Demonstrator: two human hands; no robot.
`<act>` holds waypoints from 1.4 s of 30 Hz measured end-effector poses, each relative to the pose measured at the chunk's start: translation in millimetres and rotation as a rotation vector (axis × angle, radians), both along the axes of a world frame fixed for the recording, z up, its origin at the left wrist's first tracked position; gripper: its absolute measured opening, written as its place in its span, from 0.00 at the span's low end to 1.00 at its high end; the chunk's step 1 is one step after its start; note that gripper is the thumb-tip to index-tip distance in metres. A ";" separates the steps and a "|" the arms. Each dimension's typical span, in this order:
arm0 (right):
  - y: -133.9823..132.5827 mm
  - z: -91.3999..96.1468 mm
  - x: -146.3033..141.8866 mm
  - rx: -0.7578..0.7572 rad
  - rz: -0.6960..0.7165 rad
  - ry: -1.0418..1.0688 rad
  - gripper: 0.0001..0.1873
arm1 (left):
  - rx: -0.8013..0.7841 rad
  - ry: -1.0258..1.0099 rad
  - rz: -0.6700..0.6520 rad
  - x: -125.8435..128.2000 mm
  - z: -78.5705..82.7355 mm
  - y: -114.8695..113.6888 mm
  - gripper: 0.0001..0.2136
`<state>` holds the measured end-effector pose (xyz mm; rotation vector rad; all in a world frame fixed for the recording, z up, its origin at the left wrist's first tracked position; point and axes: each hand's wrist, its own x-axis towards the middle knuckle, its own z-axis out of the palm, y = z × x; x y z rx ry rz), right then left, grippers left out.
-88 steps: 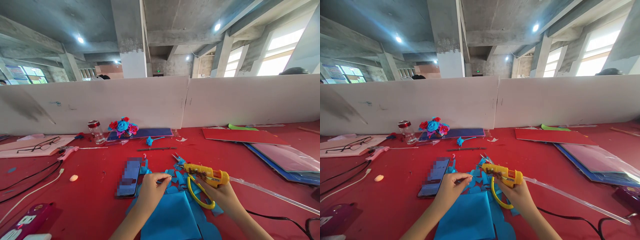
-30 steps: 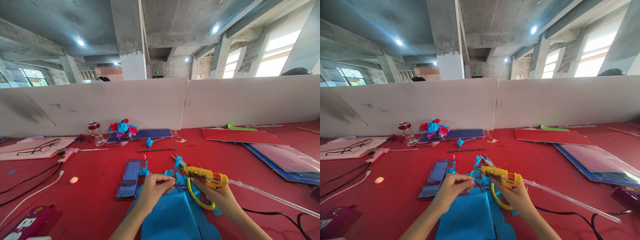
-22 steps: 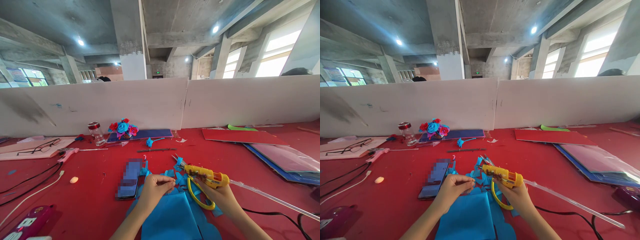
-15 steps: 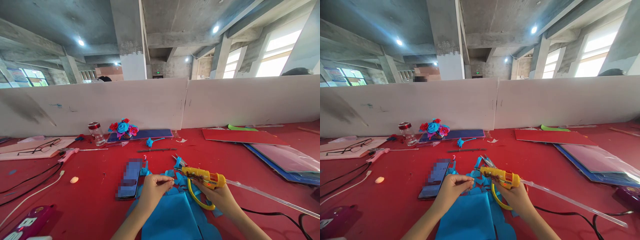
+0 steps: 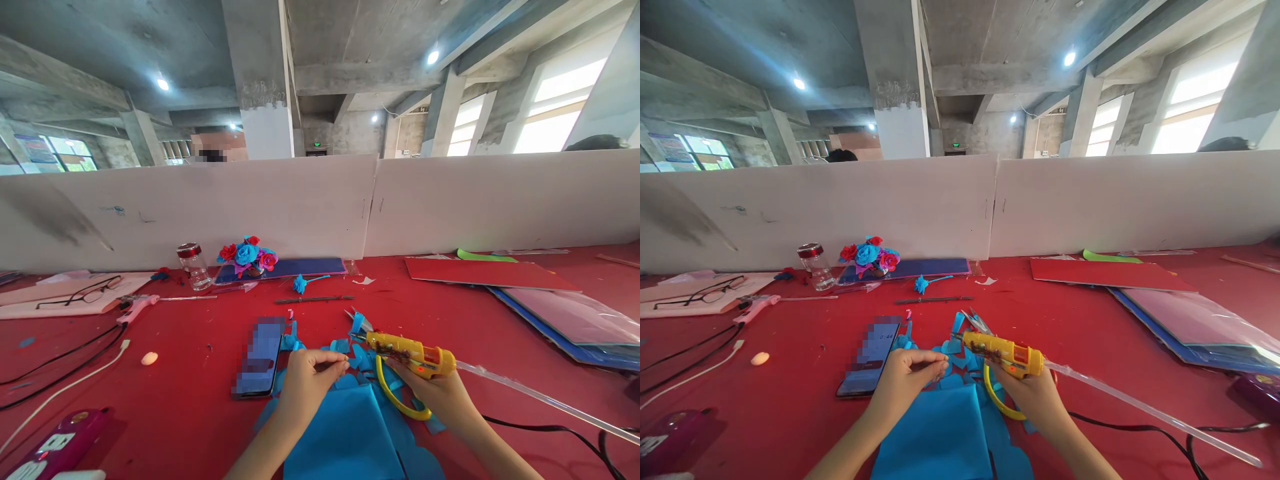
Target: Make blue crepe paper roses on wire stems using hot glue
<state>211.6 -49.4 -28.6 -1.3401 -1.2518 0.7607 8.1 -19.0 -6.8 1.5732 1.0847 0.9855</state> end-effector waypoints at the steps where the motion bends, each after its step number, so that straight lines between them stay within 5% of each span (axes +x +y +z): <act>1: -0.4 0.8 -0.9 0.006 0.007 0.002 0.14 | -0.002 -0.002 -0.003 0.1 -0.3 0.1 0.09; 42: -3.0 4.4 0.6 0.088 -0.033 0.073 0.13 | -0.509 -0.412 -0.144 4.3 10.7 -11.1 0.11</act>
